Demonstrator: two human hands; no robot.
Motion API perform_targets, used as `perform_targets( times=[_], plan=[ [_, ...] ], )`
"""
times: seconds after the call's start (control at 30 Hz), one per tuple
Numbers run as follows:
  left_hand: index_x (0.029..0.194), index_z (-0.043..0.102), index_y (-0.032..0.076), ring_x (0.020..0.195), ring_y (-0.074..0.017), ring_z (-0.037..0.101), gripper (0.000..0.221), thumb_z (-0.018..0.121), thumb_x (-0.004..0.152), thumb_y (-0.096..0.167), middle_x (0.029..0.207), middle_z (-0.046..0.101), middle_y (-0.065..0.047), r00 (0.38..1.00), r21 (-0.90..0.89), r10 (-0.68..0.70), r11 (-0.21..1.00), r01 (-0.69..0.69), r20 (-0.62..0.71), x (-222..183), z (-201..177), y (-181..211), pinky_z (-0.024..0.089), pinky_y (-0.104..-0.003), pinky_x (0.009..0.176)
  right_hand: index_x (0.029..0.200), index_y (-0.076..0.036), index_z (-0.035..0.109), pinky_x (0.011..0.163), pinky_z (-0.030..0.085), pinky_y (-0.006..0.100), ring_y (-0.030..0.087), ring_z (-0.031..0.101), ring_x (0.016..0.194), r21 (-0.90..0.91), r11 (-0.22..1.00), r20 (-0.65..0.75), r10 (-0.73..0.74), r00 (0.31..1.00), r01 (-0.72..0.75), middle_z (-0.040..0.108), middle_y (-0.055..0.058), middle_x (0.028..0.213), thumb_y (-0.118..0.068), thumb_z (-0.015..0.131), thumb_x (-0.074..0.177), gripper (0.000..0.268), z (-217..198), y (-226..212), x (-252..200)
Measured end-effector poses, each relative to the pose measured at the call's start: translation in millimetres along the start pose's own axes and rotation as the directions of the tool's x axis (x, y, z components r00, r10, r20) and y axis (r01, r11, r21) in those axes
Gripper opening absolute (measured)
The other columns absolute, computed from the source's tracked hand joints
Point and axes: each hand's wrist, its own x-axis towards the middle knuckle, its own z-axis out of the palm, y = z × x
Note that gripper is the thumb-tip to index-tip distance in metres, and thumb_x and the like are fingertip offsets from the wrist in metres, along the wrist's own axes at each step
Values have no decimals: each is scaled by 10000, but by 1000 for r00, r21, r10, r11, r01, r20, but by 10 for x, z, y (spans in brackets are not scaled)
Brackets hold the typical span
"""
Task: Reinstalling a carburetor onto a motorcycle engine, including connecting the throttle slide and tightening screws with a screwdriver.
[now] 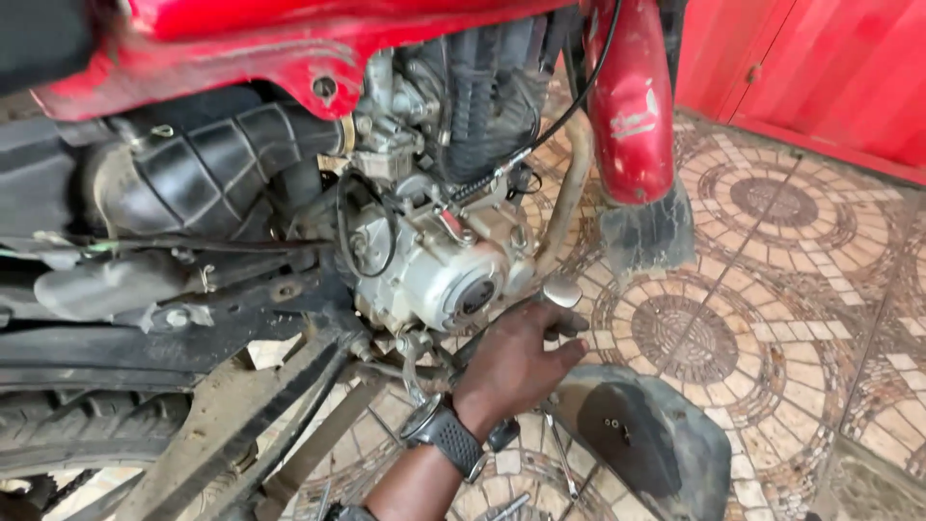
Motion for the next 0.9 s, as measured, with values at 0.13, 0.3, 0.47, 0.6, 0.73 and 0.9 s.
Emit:
perform_targets(
  times=[0.13,0.3,0.47,0.6,0.73,0.9],
  plan=[
    [1165,733,180,1167,-244,700,433,629,870,479,1149,753,-53,994,-5,-35,999,36,106,5,-87,52,553,-416,1003,1104,-229,637,923,536,419,262,733,1003,17,1000,-88,-7,996,9,773,44,1012,-278,592,840,272,-27,93,11],
    [1195,733,135,1185,-360,679,461,631,843,416,1156,764,-132,951,39,-47,999,37,305,7,100,-16,543,-499,1001,972,-258,638,867,540,402,256,727,947,55,995,-116,86,989,-80,769,23,942,-254,623,779,194,206,456,-557],
    [1126,701,180,1031,-298,680,332,602,902,405,1092,744,-85,843,212,-71,976,-52,534,-51,317,-17,526,-451,866,841,-287,639,811,544,384,250,722,891,115,977,-116,194,974,-181,764,2,872,-230,654,717,137,-503,170,-949],
    [1401,580,241,1227,-204,636,473,588,969,434,1329,676,-14,620,472,-301,872,-128,725,-63,387,229,528,-380,1040,861,-236,623,733,541,417,263,749,808,221,959,-139,208,968,-175,755,39,887,-205,608,826,49,-1306,-497,-1013],
    [1526,450,169,1349,-310,568,650,553,965,483,1487,559,-109,536,458,-256,842,-286,804,137,642,210,493,-423,1120,963,-235,609,698,483,431,313,732,761,351,910,-145,285,947,-220,756,76,794,-325,553,910,118,-1609,-557,-981],
    [1321,595,309,885,-184,715,328,499,1008,314,934,695,2,680,312,31,873,-376,733,197,791,116,626,-327,749,1289,-173,545,618,497,413,261,750,732,607,791,-368,195,909,76,788,59,879,-231,481,913,385,-2122,-830,-1013]
  ],
)
